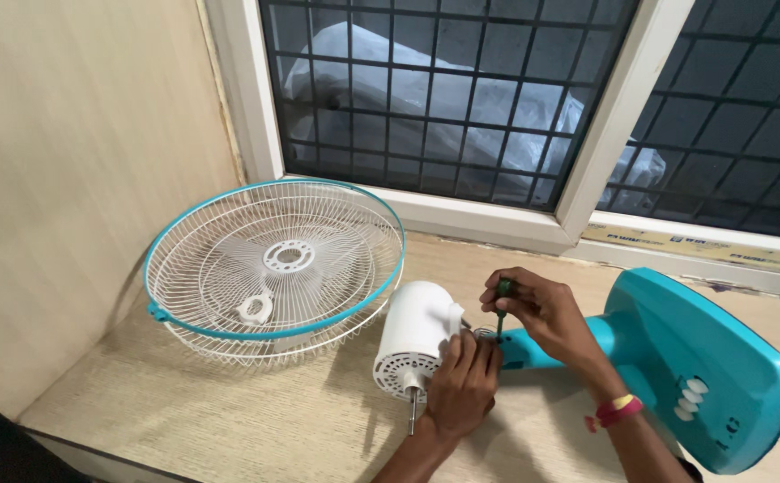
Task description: The person reassembles a disassembled electric fan on a countertop. They attach the motor housing to the fan base, secure it with a screwdriver, then fit the front grille, fan blades, and central cap onto the motor shaft.
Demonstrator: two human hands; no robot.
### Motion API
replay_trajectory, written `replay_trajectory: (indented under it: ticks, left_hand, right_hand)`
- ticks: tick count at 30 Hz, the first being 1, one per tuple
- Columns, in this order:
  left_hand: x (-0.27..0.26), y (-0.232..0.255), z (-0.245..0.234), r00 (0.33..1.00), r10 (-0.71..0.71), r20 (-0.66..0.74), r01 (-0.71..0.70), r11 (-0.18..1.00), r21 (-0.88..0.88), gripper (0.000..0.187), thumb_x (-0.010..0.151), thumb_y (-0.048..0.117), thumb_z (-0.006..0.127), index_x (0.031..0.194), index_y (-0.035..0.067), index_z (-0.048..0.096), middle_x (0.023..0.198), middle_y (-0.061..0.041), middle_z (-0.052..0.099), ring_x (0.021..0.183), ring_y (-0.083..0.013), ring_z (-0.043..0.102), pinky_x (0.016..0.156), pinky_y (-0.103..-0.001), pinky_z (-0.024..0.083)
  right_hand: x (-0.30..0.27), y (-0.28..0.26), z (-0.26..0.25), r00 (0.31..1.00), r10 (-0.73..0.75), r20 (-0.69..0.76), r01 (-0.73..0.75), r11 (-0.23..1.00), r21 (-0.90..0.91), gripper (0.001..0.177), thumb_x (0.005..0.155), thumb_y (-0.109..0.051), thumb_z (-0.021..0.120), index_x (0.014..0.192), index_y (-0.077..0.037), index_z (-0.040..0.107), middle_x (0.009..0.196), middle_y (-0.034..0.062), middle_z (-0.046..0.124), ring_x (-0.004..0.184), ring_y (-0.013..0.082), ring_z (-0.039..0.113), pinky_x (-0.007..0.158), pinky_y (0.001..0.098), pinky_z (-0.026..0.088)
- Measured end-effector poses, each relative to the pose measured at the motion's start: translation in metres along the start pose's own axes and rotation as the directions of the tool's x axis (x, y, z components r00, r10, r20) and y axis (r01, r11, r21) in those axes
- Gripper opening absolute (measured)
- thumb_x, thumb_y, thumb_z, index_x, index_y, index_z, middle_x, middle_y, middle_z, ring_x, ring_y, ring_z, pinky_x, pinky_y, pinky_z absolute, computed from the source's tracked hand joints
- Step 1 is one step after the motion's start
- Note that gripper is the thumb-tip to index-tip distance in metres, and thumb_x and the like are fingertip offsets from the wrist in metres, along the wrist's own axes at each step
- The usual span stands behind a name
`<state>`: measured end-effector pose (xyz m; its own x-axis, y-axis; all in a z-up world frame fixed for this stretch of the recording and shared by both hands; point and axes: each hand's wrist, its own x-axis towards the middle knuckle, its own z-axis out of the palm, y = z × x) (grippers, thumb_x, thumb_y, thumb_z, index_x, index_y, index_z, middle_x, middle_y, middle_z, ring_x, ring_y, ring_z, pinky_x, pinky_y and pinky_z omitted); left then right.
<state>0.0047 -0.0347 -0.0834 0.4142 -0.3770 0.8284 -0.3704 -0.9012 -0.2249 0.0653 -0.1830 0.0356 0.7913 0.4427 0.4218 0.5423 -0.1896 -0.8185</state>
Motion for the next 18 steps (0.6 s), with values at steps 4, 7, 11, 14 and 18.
replay_trajectory:
  ticks: [4,7,11,14,18]
  left_hand:
    - [0.002,0.001,-0.001,0.999,0.003,0.044,-0.002,1.000,-0.028,0.043,0.071,0.021,0.069,0.107,-0.003,0.069,0.107,-0.018,0.066,0.114,-0.0361,0.058,0.101,-0.044,0.041]
    - [0.003,-0.001,-0.001,1.000,0.000,0.018,0.000,1.000,-0.024,0.042,0.073,0.022,0.071,0.107,-0.002,0.068,0.109,-0.016,0.067,0.115,-0.0353,0.058,0.102,-0.044,0.041]
    - [0.000,0.001,0.002,1.000,-0.004,0.013,0.004,1.000,-0.030,0.038,0.074,0.020,0.073,0.107,0.000,0.069,0.109,-0.015,0.067,0.115,-0.0342,0.059,0.103,-0.044,0.041]
    - [-0.004,0.000,0.008,1.000,-0.021,-0.015,0.019,0.995,-0.096,0.044,0.065,0.020,0.073,0.104,0.000,0.072,0.109,-0.016,0.069,0.114,-0.0341,0.061,0.099,-0.045,0.043]
    - [-0.005,0.001,0.015,0.999,-0.014,-0.035,0.013,1.000,-0.020,0.034,0.072,0.013,0.072,0.105,0.003,0.071,0.104,-0.014,0.068,0.111,-0.0319,0.061,0.097,-0.043,0.044]
  right_hand:
    - [-0.004,0.000,0.008,0.980,-0.035,-0.196,0.025,0.998,-0.055,0.020,0.090,0.006,0.066,0.110,0.004,0.069,0.089,0.0120,0.077,0.088,0.0161,0.077,0.079,0.0304,0.065]
    - [-0.006,-0.010,0.023,0.922,-0.068,-0.381,-0.025,0.972,-0.235,0.022,0.086,0.003,0.072,0.108,0.003,0.072,0.083,0.0109,0.079,0.082,0.0148,0.079,0.071,0.0273,0.064]
    - [-0.014,-0.013,0.029,0.883,-0.080,-0.462,-0.107,0.925,-0.365,0.023,0.085,-0.001,0.075,0.108,-0.001,0.075,0.083,0.0098,0.080,0.076,0.0145,0.079,0.063,0.0271,0.062]
    - [-0.003,0.000,0.017,0.940,0.024,-0.340,-0.126,0.951,-0.281,0.016,0.087,-0.003,0.072,0.103,0.001,0.070,0.082,0.0128,0.079,0.077,0.0158,0.078,0.066,0.0297,0.061]
    - [0.018,0.026,-0.005,0.999,-0.039,0.038,0.026,0.955,0.294,0.003,0.091,0.002,0.056,0.090,0.002,0.059,0.095,0.0193,0.072,0.083,0.0183,0.071,0.082,0.0347,0.060]
